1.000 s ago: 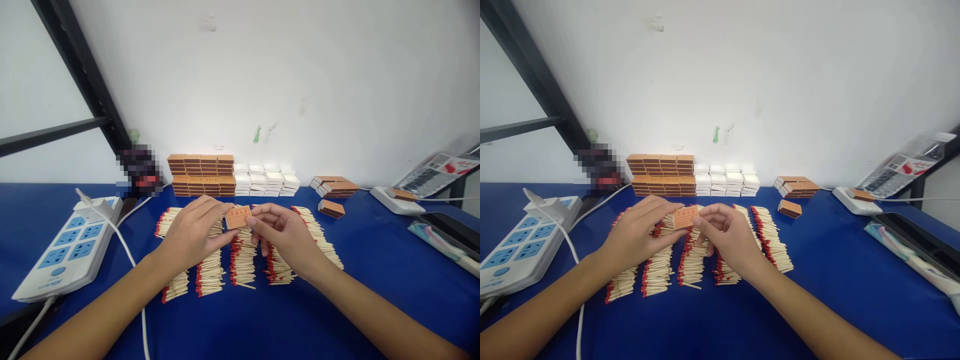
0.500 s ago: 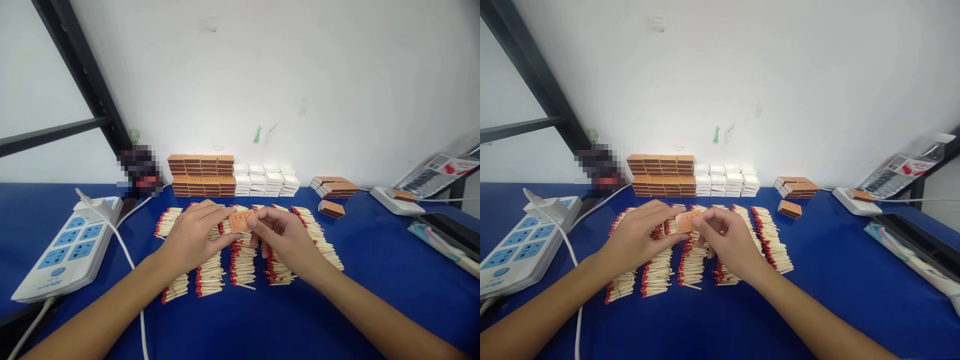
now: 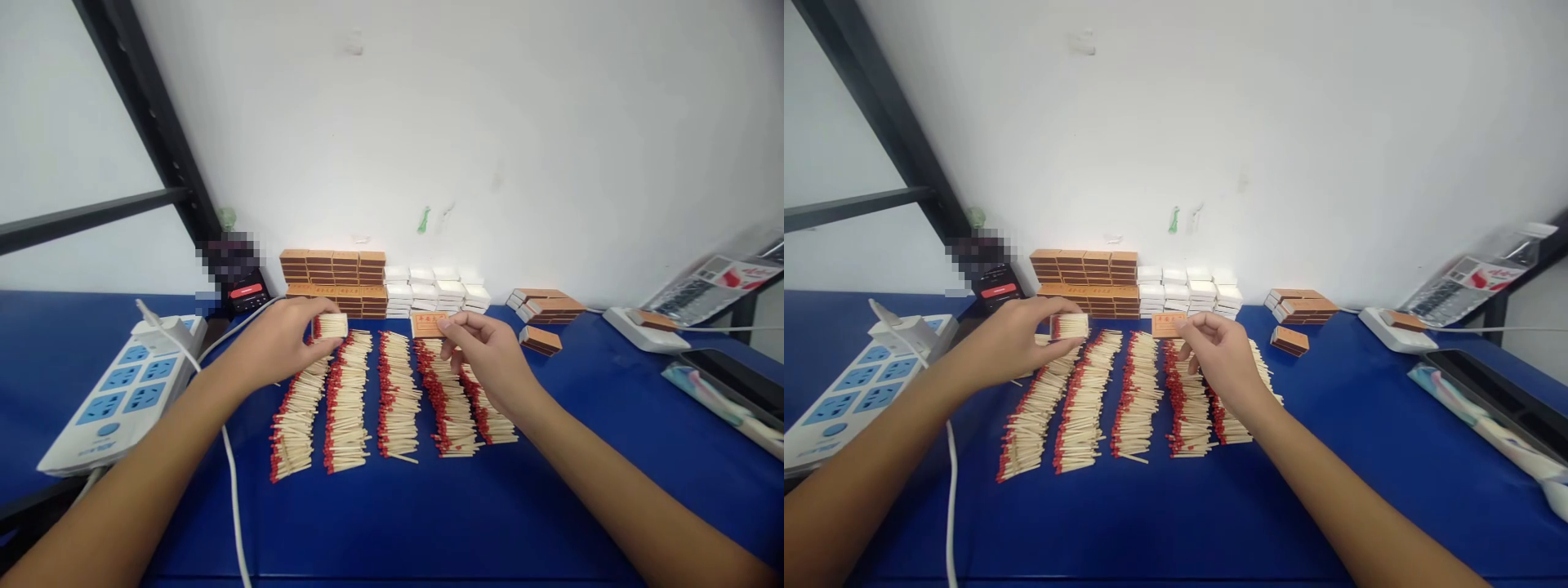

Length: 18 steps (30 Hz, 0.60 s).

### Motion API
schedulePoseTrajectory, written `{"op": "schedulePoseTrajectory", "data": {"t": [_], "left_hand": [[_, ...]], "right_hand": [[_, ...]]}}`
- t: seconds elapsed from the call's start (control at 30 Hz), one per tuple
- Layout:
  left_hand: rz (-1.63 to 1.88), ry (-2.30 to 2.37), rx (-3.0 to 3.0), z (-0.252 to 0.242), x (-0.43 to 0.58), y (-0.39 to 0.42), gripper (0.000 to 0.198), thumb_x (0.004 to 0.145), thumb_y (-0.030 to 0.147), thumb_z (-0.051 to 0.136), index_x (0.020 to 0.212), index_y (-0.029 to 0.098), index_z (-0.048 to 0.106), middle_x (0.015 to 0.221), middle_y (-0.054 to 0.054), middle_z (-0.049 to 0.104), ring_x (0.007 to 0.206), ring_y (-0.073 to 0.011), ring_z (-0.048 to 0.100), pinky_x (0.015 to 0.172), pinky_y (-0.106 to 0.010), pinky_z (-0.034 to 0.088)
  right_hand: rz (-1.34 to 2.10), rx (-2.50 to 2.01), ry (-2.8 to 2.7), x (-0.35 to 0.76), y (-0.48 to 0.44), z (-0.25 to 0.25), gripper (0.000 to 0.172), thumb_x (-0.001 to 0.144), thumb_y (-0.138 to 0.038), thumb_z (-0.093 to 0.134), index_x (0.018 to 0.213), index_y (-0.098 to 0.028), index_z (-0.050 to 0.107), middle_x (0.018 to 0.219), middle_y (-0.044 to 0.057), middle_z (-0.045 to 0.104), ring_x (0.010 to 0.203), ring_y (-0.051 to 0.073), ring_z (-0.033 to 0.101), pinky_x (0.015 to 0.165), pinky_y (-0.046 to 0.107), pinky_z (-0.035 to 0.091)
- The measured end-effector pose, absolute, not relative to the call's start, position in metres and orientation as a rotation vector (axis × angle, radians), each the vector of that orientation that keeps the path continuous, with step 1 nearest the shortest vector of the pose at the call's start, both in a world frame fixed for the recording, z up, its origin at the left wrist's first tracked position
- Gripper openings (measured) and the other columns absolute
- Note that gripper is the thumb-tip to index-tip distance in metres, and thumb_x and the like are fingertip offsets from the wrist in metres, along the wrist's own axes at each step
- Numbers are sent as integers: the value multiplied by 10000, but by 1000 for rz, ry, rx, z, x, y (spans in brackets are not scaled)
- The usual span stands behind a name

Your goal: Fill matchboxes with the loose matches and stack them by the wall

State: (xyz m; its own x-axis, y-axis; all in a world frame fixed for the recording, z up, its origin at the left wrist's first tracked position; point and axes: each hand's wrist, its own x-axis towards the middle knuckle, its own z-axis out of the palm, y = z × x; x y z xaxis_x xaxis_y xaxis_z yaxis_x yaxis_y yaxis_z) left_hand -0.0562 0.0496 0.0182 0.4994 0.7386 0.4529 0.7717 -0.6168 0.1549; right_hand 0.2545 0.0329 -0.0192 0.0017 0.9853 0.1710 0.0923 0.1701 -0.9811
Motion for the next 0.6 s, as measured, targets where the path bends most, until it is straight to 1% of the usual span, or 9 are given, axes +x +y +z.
{"op": "schedulePoseTrajectory", "data": {"t": [0.07, 0.13, 0.2, 0.27, 0.37, 0.43, 0.5, 0.57, 0.6], "left_hand": [[-671, -1429, -2644, 20, -74, 59, 359, 924, 474, 703, 1136, 187, 745, 1123, -100, 802, 991, -300, 750, 868, -416, 571], [-616, -1490, -2647, 22, -92, 67, 339, 898, 464, 720, 1117, 209, 761, 1114, -89, 805, 975, -288, 748, 845, -389, 563], [-536, -1570, -2621, 26, -107, 71, 346, 830, 476, 768, 1072, 230, 781, 1022, -73, 811, 879, -270, 739, 746, -350, 544], [-459, -1646, -2609, 32, -117, 72, 346, 769, 486, 798, 1012, 240, 797, 897, -58, 794, 747, -239, 710, 633, -313, 500], [-376, -1746, -2655, 38, -124, 64, 295, 747, 456, 805, 956, 248, 804, 780, -34, 761, 624, -205, 666, 548, -290, 456], [-338, -1812, -2666, 36, -126, 52, 267, 742, 429, 821, 948, 259, 802, 764, -23, 758, 622, -212, 671, 539, -289, 455], [-348, -1823, -2641, 28, -131, 37, 303, 718, 424, 860, 975, 271, 809, 778, -23, 770, 653, -235, 687, 547, -296, 456], [-395, -1753, -2626, 18, -137, 21, 359, 732, 473, 874, 1028, 278, 820, 864, -37, 798, 718, -263, 710, 592, -314, 483], [-407, -1710, -2652, 13, -140, 13, 361, 768, 503, 855, 1049, 279, 823, 920, -43, 808, 750, -269, 721, 624, -327, 507]], "right_hand": [[1025, -1169, -1342, 256, 36, -22, 422, 839, -591, 818, 789, -197, 675, 630, 7, 645, 506, 126, 532, 471, 265, 446], [1029, -1175, -1352, 257, 38, -24, 425, 833, -597, 822, 801, -199, 679, 630, 4, 646, 502, 125, 533, 476, 266, 448], [1030, -1175, -1371, 257, 38, -27, 431, 829, -606, 824, 812, -200, 683, 633, 5, 649, 506, 129, 540, 480, 268, 454], [1033, -1170, -1391, 257, 38, -28, 437, 831, -617, 819, 822, -199, 688, 638, 7, 651, 517, 132, 549, 485, 269, 462], [1038, -1169, -1400, 257, 37, -28, 454, 830, -632, 812, 814, -196, 686, 631, 10, 654, 513, 128, 545, 485, 264, 462], [1038, -1173, -1391, 256, 36, -27, 464, 822, -636, 817, 796, -194, 677, 618, 9, 652, 499, 123, 535, 477, 261, 458], [1035, -1178, -1382, 256, 36, -26, 462, 819, -630, 822, 793, -193, 677, 612, 6, 648, 491, 120, 529, 472, 260, 458], [1036, -1175, -1386, 257, 36, -27, 450, 826, -622, 822, 805, -193, 686, 622, 7, 651, 502, 123, 540, 478, 260, 466], [1037, -1173, -1392, 257, 36, -27, 445, 828, -618, 823, 813, -193, 692, 627, 10, 654, 511, 127, 548, 481, 261, 472]]}}
